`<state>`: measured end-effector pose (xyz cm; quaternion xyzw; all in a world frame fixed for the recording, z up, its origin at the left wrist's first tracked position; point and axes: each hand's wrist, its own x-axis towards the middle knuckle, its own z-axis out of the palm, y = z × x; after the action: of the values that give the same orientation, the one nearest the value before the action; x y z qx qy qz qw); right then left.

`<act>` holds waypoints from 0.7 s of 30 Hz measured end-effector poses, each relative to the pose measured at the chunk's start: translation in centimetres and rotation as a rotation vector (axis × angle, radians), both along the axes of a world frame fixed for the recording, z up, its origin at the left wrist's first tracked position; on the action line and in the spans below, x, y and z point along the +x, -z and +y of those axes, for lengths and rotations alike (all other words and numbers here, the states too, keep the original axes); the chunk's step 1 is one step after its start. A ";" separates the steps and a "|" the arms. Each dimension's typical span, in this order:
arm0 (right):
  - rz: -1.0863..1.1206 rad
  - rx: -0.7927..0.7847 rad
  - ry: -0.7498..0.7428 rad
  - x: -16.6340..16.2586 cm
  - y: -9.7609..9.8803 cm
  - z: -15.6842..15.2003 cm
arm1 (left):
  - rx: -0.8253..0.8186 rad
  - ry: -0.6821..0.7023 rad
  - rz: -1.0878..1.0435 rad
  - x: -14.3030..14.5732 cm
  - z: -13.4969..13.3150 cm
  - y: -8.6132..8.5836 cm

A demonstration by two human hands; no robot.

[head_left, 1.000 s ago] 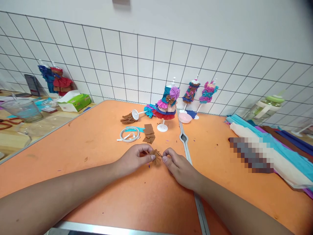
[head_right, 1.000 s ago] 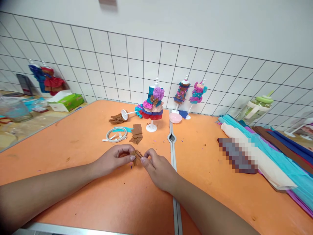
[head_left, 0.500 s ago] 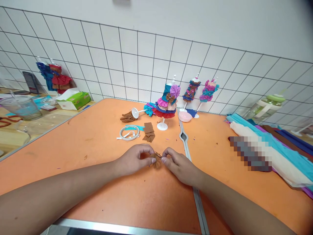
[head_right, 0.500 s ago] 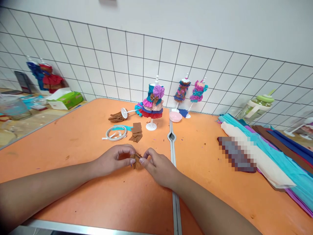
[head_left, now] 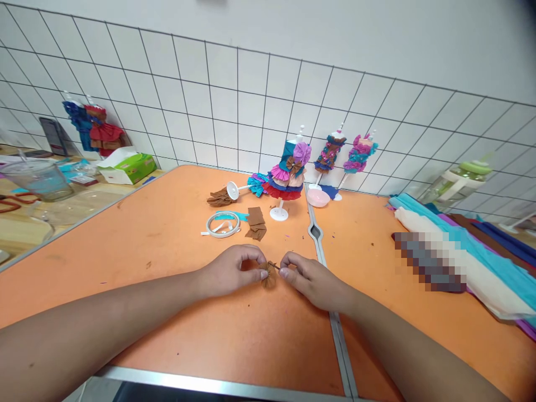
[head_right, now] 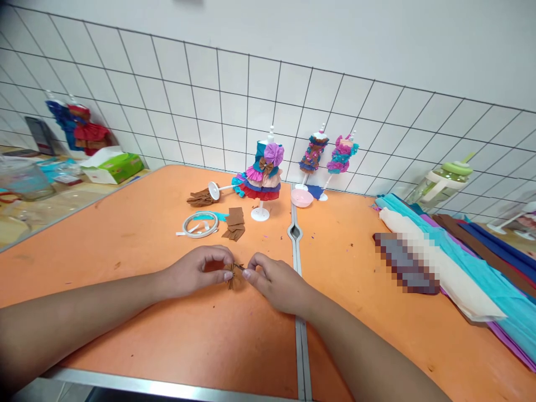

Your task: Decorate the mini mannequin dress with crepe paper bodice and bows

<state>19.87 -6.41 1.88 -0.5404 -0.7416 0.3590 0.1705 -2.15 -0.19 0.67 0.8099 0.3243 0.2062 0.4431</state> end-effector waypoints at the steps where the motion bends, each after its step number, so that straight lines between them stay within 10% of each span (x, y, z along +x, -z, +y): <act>1: -0.003 0.003 -0.013 0.1 -0.1 0.0 | -0.008 0.008 -0.003 0.0 0.0 0.1; 21: -0.107 -0.005 -0.153 0.6 -1.4 -0.1 | 0.053 0.170 0.011 -0.1 -0.2 -0.1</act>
<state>20.48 -6.54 3.26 -0.5009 -0.7879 0.3436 0.1012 -2.21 -0.39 0.77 0.8471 0.2511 0.1718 0.4357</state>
